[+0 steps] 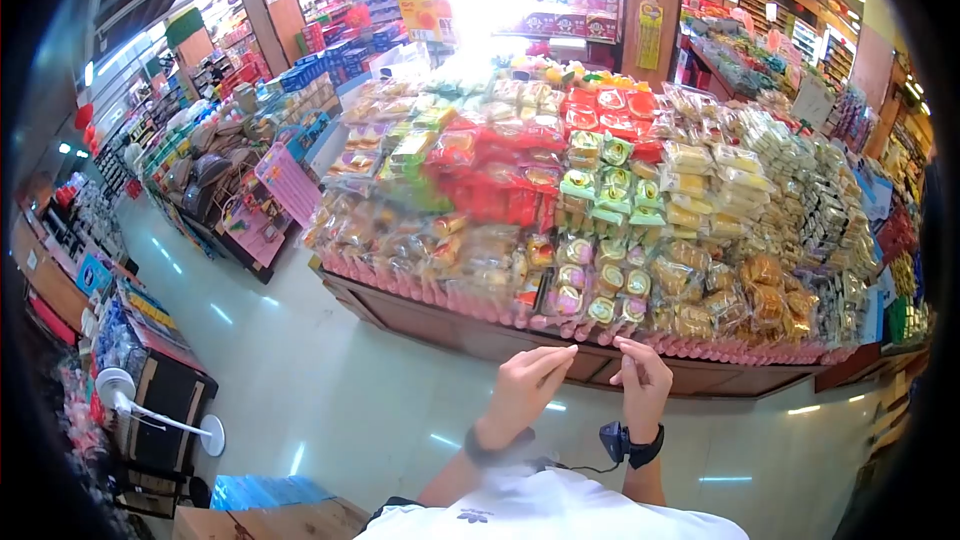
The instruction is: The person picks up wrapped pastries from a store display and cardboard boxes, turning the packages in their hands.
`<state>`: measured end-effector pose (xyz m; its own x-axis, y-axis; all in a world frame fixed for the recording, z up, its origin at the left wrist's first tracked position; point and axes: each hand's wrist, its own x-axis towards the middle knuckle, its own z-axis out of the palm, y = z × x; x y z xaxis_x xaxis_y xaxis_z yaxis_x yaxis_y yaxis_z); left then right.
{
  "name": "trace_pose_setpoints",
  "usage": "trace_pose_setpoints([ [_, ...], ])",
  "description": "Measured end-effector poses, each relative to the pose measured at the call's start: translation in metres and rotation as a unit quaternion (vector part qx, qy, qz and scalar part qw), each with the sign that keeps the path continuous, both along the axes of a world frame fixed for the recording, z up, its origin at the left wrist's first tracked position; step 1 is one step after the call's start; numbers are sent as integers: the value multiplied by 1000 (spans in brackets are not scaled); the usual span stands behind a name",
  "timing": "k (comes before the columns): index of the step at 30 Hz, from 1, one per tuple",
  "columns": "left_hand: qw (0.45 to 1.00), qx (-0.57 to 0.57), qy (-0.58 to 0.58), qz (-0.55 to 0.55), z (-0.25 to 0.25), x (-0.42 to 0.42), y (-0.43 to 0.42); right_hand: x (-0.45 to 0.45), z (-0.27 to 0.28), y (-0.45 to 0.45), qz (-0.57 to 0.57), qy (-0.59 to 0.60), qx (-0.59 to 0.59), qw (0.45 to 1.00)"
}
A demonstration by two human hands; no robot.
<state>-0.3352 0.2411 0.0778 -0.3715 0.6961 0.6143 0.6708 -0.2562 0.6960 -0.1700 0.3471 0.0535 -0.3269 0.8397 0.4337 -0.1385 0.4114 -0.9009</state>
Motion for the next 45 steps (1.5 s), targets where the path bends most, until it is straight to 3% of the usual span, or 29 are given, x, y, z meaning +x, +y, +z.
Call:
trace_pose_setpoints([
  [20,998,-66,-16,-15,-15,25,39,30,-11,32,-34,-25,-29,999],
  [33,998,-43,-49,7,-17,-54,42,-49,-19,47,31,-22,-24,999],
  [45,996,-42,-65,42,-37,-132,41,-131,-6,53,58,-99,-20,993],
])
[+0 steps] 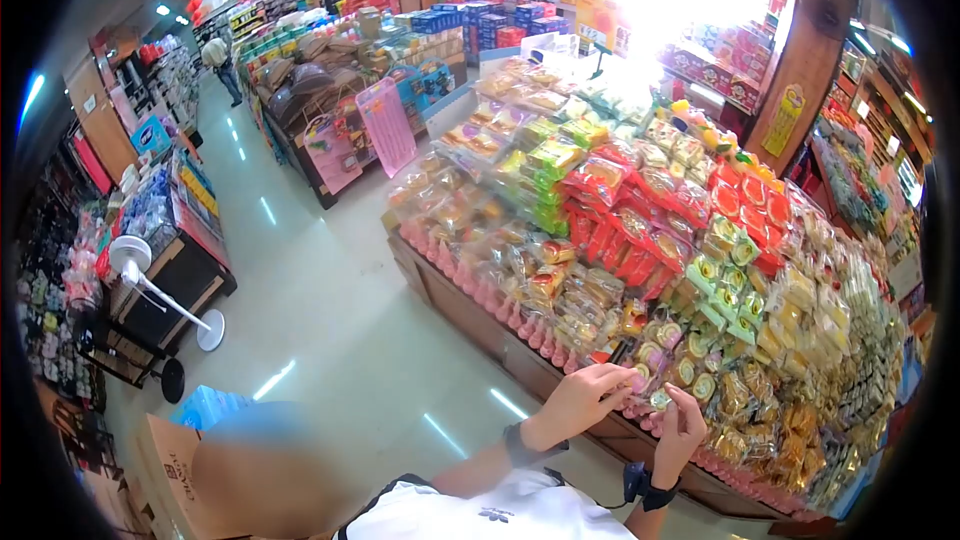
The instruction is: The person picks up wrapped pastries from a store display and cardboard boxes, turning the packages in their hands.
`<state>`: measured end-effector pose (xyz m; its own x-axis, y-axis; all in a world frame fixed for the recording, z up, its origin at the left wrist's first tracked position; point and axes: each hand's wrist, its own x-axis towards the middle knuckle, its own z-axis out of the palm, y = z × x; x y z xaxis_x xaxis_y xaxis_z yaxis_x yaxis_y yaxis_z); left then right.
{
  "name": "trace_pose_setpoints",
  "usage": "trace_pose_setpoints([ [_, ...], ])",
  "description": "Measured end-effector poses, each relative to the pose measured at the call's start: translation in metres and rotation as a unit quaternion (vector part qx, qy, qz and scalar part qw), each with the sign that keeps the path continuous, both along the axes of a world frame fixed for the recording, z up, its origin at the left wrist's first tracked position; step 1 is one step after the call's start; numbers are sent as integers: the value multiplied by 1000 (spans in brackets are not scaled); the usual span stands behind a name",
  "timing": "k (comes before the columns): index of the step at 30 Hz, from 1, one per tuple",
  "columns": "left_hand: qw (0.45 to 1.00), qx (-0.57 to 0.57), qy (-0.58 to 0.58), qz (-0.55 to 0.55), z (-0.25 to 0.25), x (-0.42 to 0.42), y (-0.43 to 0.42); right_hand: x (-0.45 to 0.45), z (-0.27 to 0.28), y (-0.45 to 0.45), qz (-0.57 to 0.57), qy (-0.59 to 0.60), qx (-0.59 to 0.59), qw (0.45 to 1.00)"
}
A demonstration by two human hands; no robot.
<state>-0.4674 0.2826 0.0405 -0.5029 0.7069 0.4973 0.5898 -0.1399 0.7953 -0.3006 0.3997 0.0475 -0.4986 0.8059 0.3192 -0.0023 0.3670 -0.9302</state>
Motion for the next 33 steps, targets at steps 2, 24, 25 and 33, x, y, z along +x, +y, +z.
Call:
trace_pose_setpoints([
  [2,1000,-4,-6,5,-8,-7,1,-8,4,-4,1,-14,-13,1000],
  [24,992,-104,-9,-67,-32,27,117,33,-30,101,-40,-49,-156,986],
  [25,992,-109,-9,-65,-33,32,128,38,-37,113,-39,-54,-147,987],
  [33,981,-184,0,-59,-71,69,199,72,-92,195,-29,-86,-124,988],
])
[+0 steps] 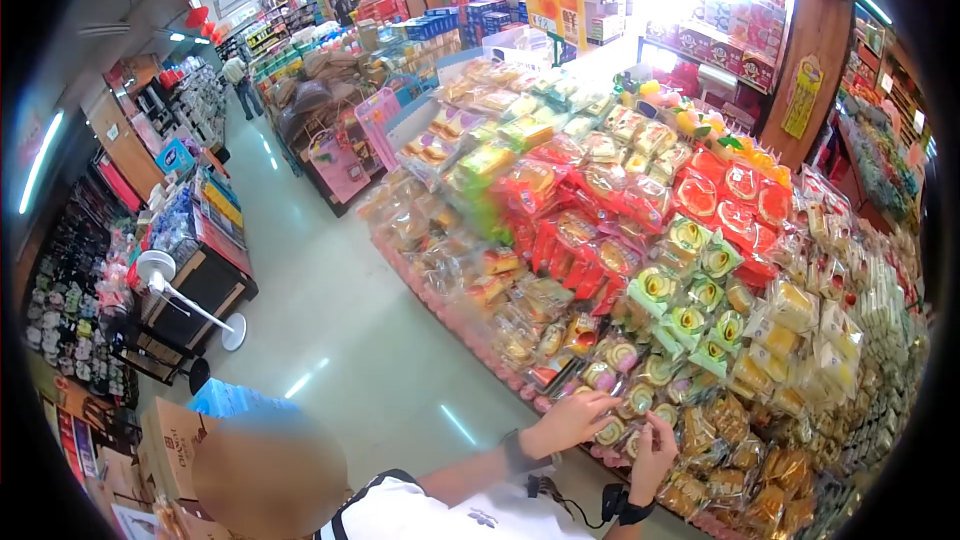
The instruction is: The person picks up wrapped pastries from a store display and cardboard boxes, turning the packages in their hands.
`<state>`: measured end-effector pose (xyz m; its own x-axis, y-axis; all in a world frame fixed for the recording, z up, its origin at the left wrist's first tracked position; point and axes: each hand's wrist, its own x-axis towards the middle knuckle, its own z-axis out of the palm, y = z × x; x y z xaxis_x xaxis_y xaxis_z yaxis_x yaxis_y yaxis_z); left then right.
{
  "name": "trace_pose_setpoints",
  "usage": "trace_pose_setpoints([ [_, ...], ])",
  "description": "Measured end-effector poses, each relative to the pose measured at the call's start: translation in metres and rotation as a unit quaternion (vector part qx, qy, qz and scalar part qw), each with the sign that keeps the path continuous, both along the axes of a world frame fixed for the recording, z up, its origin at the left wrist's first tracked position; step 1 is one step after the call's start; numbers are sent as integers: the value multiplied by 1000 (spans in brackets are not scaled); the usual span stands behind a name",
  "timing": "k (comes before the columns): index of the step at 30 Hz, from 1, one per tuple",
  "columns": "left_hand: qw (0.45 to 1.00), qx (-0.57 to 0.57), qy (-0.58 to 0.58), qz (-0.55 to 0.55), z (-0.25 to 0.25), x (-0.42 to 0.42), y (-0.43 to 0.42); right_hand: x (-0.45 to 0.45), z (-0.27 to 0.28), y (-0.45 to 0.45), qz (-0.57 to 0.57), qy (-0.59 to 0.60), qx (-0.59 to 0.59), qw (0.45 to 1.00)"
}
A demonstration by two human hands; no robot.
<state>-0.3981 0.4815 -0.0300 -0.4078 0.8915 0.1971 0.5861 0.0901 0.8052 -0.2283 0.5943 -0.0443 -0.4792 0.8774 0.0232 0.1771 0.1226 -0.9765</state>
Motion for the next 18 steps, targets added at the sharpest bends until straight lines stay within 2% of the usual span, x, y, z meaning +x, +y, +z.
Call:
trace_pose_setpoints([
  [2,1000,-24,-12,-3,-13,4,13,10,-20,16,-2,-8,-20,1000],
  [3,997,-66,-22,-14,-21,5,18,15,-33,25,-8,-7,-71,997],
  [6,996,-77,13,-34,-48,3,32,18,-52,37,-13,11,-93,996],
  [7,992,-121,12,-47,-61,1,37,17,-56,38,-20,-7,-95,995],
  [10,984,-129,104,-63,-95,5,47,20,-88,39,17,-67,-145,987],
  [11,975,-199,41,-91,-98,5,52,30,-140,42,48,-72,-9,996],
  [14,954,-286,19,-83,-153,22,47,32,-144,40,125,-186,33,974],
  [15,954,-282,6,-99,-149,21,43,33,-146,41,151,-225,47,962],
  [18,980,-162,17,-116,-192,28,38,37,-172,30,139,-276,83,947],
])
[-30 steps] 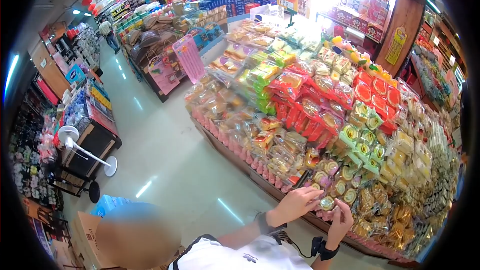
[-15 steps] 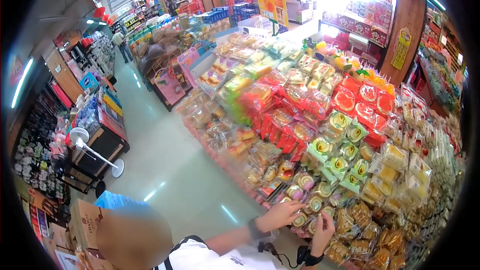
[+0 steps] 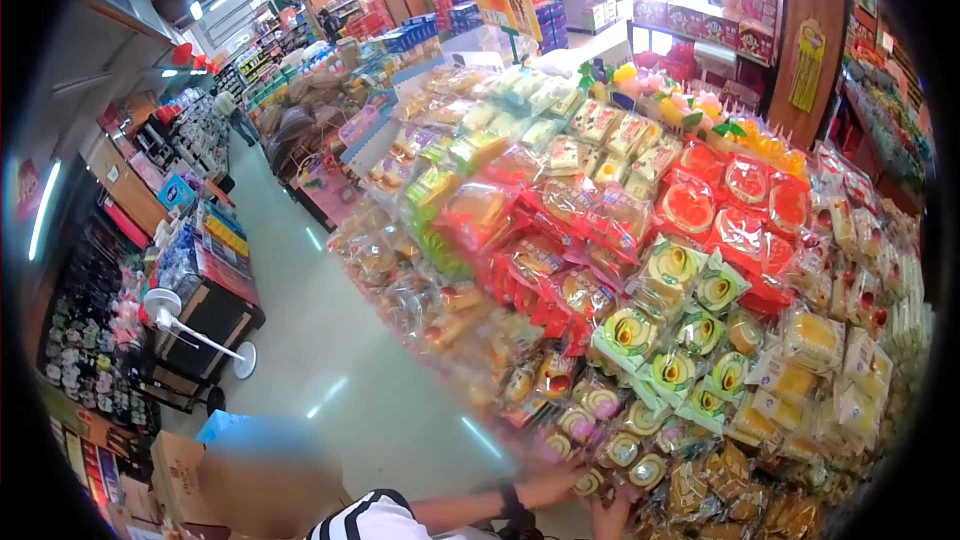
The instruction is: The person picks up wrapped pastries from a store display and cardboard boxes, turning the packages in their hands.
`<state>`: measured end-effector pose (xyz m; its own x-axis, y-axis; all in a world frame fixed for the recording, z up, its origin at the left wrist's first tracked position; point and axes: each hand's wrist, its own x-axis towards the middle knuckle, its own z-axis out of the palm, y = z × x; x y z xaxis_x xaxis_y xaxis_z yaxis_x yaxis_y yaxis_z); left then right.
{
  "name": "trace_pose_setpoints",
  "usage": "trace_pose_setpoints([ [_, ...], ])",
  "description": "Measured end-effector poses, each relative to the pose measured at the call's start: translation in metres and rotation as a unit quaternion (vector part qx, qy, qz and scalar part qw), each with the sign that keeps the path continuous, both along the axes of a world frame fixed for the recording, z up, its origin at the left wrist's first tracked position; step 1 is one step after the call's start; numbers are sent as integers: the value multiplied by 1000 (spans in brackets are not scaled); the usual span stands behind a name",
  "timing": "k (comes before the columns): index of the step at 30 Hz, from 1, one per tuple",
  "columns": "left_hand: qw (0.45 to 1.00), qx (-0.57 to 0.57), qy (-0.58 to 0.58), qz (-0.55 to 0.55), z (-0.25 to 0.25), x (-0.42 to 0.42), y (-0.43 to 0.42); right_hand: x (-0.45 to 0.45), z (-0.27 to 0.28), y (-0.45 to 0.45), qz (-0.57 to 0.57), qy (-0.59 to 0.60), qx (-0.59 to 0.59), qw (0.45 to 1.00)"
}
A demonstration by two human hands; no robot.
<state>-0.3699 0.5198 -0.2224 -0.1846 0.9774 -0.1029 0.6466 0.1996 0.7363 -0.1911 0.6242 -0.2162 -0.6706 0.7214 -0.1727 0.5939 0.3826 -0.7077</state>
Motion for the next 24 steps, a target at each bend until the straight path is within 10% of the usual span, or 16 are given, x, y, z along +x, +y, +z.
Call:
trace_pose_setpoints([
  [13,984,-134,13,113,34,5,13,-11,-17,-20,-45,-21,-76,996],
  [24,991,-17,-90,102,-2,4,2,-7,-24,-21,-80,94,-118,985],
])
